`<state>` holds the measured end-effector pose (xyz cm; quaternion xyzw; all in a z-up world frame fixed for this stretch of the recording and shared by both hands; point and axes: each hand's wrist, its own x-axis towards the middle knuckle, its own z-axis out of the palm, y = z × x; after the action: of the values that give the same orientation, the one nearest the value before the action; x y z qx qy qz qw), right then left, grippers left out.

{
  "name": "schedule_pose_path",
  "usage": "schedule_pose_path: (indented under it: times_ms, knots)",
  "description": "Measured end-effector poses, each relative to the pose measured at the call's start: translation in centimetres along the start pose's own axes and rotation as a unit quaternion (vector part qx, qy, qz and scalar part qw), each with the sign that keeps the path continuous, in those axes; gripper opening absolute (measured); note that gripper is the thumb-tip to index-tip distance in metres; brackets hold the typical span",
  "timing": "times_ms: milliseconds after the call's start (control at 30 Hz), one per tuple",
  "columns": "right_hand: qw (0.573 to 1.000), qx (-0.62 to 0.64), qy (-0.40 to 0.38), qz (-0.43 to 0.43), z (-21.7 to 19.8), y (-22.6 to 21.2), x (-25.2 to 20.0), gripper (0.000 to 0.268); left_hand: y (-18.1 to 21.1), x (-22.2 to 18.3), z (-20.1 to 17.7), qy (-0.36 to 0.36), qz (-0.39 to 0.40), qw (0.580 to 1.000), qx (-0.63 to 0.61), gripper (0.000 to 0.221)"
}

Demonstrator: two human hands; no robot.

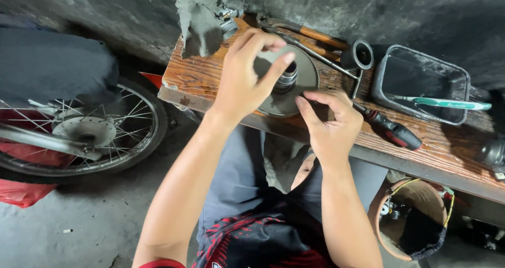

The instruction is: Cleaning a motorcycle CVT pulley with a cloth and attempting to install a small metal ring or seal onto the component's shaft.

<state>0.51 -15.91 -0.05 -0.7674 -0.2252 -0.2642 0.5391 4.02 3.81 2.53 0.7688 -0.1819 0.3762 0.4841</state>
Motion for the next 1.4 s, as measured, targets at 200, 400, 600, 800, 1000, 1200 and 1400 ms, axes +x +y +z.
schedule_pose_path:
  times_ms: [200, 400, 600, 800, 1000, 1200, 1400]
  knots:
    - [0.998, -0.063, 0.012, -0.029, 2.2, -0.9, 1.0, 0.014, -0.1, -4.1, 0.2, -0.010, -0.039, 0.999, -0.019, 0.024]
    - [0.997, -0.073, 0.008, -0.030, 2.4, -0.8, 0.6, 0.014, -0.2, -4.9, 0.0, -0.013, -0.046, 0.999, -0.015, 0.027]
    - [0.996, -0.082, 0.012, -0.022, 2.8, -0.6, 0.3, 0.015, -0.4, -5.1, 0.0, -0.014, -0.051, 0.999, -0.009, 0.029]
    - [0.996, -0.076, 0.026, -0.036, 3.1, -0.5, 0.2, 0.013, -0.6, -5.1, 0.1, -0.009, -0.048, 0.999, -0.005, 0.030]
    - [0.995, -0.091, 0.017, -0.035, 2.9, -0.7, 0.4, 0.014, -0.6, -5.0, 0.1, -0.010, -0.054, 0.998, -0.006, 0.031]
    - [0.995, -0.093, 0.031, -0.027, 2.8, -0.7, 0.4, 0.013, -1.3, -5.3, 0.2, -0.012, -0.078, 0.997, 0.008, 0.041]
    - [0.995, -0.101, 0.010, 0.011, 2.2, -2.0, 0.0, 0.011, -0.5, -3.8, -1.3, -0.212, -0.049, 0.975, 0.044, 0.051]
